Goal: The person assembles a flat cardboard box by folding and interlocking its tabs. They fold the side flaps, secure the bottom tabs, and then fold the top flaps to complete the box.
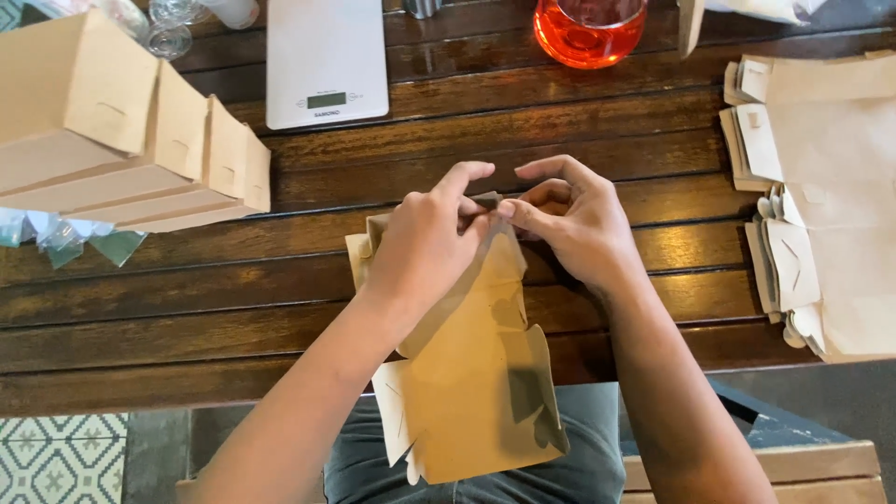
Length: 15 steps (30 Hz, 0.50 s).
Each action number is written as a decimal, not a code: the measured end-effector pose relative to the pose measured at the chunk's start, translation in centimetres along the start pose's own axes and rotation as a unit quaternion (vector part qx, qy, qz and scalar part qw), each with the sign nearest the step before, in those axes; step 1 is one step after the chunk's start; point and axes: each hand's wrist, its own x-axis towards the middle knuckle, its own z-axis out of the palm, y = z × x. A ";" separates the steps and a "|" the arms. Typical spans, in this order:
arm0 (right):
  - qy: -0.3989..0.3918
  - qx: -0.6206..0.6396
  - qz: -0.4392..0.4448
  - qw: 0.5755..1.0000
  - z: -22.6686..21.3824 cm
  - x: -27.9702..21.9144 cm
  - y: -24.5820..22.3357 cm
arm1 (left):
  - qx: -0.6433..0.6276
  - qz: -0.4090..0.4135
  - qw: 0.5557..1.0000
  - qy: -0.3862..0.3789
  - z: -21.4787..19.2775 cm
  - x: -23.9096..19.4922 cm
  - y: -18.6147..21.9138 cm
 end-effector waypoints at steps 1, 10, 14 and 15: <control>-0.003 -0.002 -0.003 1.000 0.0 -0.1 -0.1 | 0.000 -0.001 1.000 0.005 -0.6 -0.4 -0.4; 0.079 0.016 -0.068 0.994 0.9 -1.1 -1.5 | -0.129 -0.133 0.967 0.173 -6.9 -7.2 -6.3; 0.116 -0.159 -0.196 0.961 2.6 -1.2 -3.2 | -0.283 -0.257 0.919 0.098 -8.2 -8.2 -6.1; 0.100 -0.210 -0.219 0.947 3.5 -1.4 -4.3 | -0.303 -0.265 0.911 0.087 -8.3 -8.2 -6.2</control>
